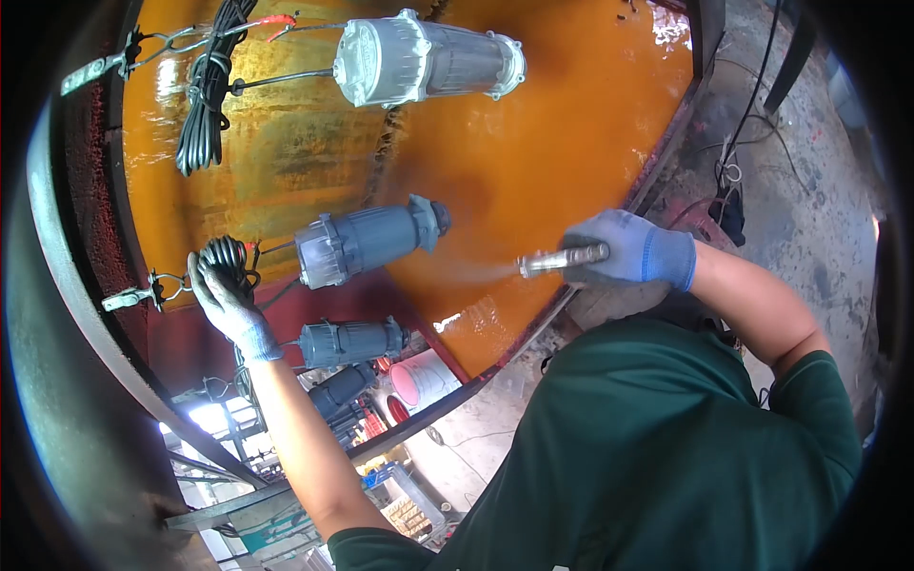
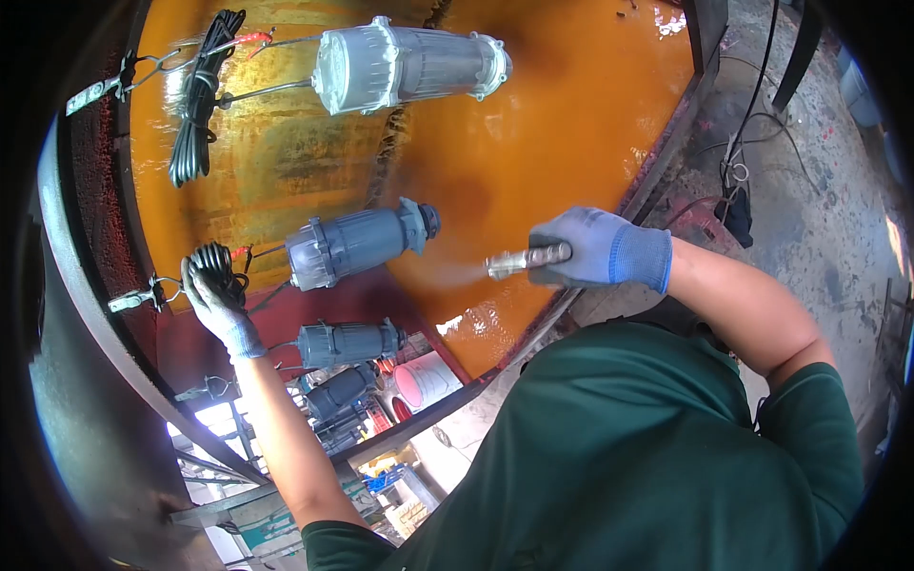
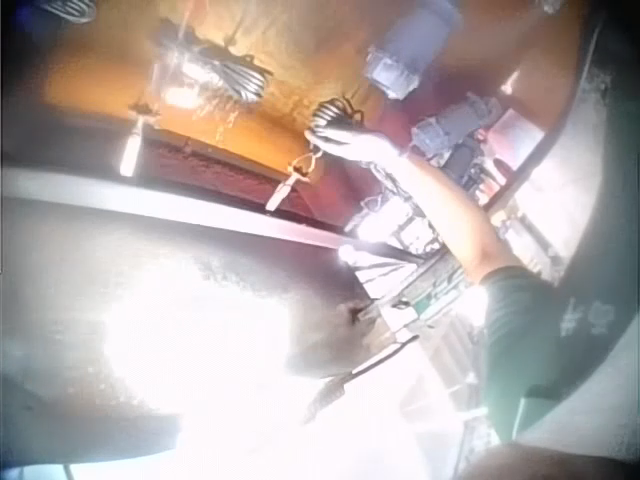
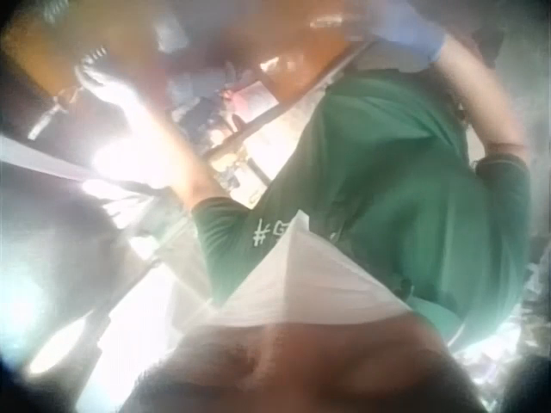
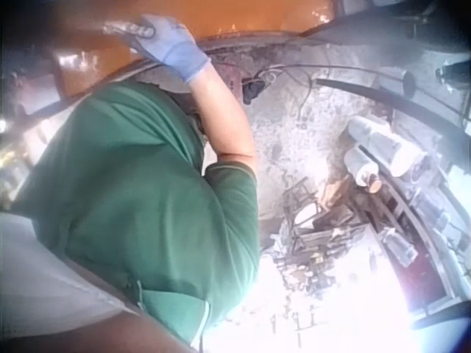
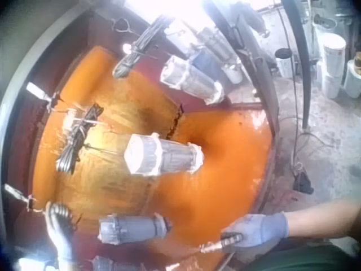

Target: The person uses a spray gun to apply paint to several electric motors hanging from a conveyor rack, moving around the motors to cover different sides.

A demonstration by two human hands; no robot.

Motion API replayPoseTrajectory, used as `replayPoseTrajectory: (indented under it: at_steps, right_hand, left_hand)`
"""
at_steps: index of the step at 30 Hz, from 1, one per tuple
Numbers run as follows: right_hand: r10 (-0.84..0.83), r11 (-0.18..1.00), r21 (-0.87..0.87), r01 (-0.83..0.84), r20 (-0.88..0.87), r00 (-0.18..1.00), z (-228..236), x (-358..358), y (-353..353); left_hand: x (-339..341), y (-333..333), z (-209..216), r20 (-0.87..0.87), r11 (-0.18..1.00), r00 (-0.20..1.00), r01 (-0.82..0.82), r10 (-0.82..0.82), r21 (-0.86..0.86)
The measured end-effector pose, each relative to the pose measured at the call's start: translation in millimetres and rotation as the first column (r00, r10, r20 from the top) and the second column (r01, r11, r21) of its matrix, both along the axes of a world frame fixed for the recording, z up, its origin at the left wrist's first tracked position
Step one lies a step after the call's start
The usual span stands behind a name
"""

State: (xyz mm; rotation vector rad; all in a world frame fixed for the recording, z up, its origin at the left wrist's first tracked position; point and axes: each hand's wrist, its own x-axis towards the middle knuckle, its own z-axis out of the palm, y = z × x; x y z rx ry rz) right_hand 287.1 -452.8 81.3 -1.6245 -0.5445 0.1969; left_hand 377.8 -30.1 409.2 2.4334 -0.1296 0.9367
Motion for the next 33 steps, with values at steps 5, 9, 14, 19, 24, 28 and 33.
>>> replayPoseTrajectory:
  at_steps: [5, 9, 14, 19, 24, 28, 33]
  right_hand:
    - [-0.103, 0.994, -0.025, 0.102, -0.026, 0.994, 26.8, 13.2, 2.7]
    - [-0.005, 0.999, 0.036, 0.004, 0.02, 1.0, 35.0, 10.8, 2.4]
    - [-0.102, 0.984, 0.148, 0.096, 0.038, 0.994, 51.1, 12.1, 15.8]
    - [0.026, 0.976, 0.215, -0.037, 0.057, 0.998, 52.7, 14.3, 30.8]
    - [-0.073, 0.994, 0.089, 0.067, 0.071, 0.995, 56.2, 10.0, 35.7]
    - [-0.027, 0.962, 0.275, -0.006, 0.117, 0.993, 34.4, 9.6, 36.2]
    - [0.215, 0.975, 0.028, -0.219, 0.111, 0.97, 31.1, 6.9, 22.2]
  left_hand:
    - [-12.2, -1.9, -7.7, -0.012, 0.987, 0.992, 0.125, -0.127, -0.1]
    - [-20.9, 3.6, -9.2, 0.001, 0.994, 0.996, 0.092, -0.092, -0.058]
    - [-25.4, 17.2, -8.6, 0.008, 0.996, 0.996, 0.094, -0.094, 0.0]
    - [-26.7, 19.7, -8.7, -0.001, 0.991, 0.993, 0.116, -0.116, -0.072]
    - [-31.9, 36.8, -0.5, -0.045, 0.963, 0.991, 0.109, -0.124, -0.246]
    - [-36.6, 34.6, -1.4, 0.028, 0.942, 0.999, -0.007, 0.017, -0.336]
    - [-76.1, 75.2, 3.2, 0.033, 0.981, 0.999, -0.029, 0.036, -0.194]
